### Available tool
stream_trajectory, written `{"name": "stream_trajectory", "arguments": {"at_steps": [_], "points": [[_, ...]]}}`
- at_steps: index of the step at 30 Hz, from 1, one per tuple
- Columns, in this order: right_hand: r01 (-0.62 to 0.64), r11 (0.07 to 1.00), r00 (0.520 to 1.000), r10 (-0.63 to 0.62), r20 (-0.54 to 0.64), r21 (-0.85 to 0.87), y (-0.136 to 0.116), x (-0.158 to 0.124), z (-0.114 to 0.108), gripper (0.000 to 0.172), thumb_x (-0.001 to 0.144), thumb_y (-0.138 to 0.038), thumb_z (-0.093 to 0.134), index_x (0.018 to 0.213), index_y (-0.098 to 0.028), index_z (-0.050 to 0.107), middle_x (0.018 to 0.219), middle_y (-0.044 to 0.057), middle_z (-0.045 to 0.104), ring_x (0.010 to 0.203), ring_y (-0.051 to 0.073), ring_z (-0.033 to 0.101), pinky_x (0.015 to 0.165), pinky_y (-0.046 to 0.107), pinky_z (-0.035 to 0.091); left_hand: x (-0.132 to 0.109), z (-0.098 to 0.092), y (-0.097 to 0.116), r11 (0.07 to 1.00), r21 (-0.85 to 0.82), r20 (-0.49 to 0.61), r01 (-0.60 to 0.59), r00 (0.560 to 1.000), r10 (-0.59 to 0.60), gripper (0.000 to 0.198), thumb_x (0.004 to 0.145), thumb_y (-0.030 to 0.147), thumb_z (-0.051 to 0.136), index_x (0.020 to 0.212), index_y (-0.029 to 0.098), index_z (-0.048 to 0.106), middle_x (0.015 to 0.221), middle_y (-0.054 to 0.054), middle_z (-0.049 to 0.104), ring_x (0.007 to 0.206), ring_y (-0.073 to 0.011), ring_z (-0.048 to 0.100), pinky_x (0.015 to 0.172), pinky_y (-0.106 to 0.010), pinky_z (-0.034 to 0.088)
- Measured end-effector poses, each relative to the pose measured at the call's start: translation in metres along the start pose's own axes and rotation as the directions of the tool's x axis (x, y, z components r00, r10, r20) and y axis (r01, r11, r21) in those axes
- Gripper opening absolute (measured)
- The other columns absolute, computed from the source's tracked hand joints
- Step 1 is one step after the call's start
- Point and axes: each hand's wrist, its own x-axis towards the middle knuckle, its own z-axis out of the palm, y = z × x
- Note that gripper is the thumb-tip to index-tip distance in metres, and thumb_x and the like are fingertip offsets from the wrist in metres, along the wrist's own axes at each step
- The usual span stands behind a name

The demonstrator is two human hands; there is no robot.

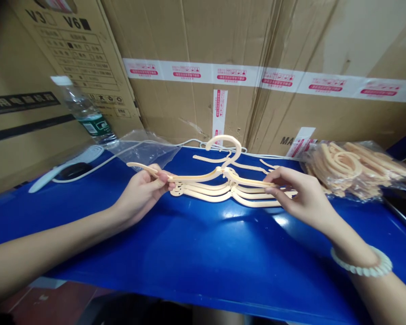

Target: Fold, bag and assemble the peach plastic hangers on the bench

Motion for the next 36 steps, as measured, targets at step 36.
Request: {"name": "stream_trajectory", "arguments": {"at_steps": [36], "points": [[-0.336, 0.938, 0.756, 0.320, 0.572, -0.081, 0.009, 0.001, -0.022, 0.021, 0.079, -0.040, 0.075, 0.081, -0.020, 0.072, 0.083, 0.004, 0.072, 0.074, 0.019, 0.066, 0.069, 0.029, 0.051, -0.042, -0.002, -0.014, -0.126, 0.435, 0.893, -0.892, 0.408, 0.189, 0.019, 0.097, 0.019, 0.059, 0.111, 0.013, 0.069, 0.110, -0.010, 0.076, 0.103, -0.0275, 0.068, 0.094, -0.046, 0.051]]}}
